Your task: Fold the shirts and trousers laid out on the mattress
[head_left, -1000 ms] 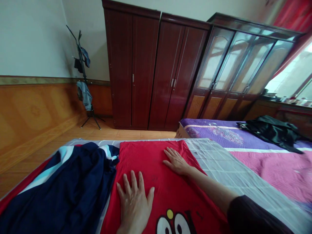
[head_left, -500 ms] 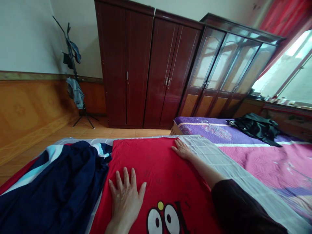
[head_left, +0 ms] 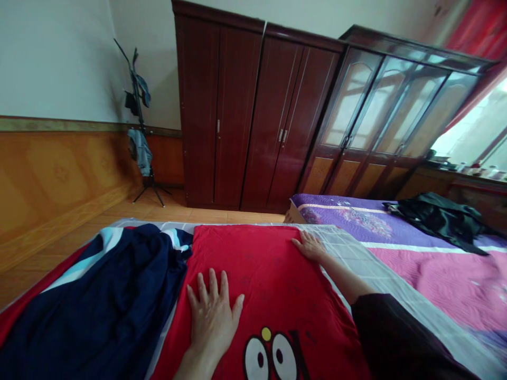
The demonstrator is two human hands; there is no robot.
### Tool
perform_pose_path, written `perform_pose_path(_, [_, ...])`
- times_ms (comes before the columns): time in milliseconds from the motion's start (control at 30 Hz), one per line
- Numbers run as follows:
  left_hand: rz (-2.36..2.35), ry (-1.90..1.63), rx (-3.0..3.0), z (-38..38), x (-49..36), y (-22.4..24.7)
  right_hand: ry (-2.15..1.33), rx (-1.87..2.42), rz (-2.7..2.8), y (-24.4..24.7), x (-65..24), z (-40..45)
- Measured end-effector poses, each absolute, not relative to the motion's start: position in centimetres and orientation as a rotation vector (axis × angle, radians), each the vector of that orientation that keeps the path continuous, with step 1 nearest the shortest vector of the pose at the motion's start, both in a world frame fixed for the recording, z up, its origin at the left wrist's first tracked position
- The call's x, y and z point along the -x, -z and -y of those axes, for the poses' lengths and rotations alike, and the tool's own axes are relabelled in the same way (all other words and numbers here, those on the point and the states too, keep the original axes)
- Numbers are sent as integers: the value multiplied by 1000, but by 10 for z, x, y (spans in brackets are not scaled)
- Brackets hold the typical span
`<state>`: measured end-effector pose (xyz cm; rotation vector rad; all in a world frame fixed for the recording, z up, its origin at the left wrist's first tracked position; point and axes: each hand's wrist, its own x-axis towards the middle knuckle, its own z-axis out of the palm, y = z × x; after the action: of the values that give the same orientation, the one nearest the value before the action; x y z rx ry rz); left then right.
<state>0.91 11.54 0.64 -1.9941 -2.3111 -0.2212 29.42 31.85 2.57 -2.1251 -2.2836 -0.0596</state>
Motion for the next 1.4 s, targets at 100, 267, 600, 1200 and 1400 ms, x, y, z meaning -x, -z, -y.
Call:
perform_pose_path(100, [2329,247,1998,-115,-9,-8,125,2092,2275,-31,-275,-308])
perform_pose_path(267, [2339,262,1998,-115,-9,-8,66,1618,2639,2,-236,-238])
perform_pose_path(600, [2344,397,2009,-119,-6,2,278,1883,2333,-3,-321,-238])
perform_pose_path(1200, [2149,554,2127,-123,28,-9,297,1488,2397,5,-287,-184])
perform_pose_path(1400, [2149,494,2351,-124,27,4,-110,1327,2656,-7,-127,-184])
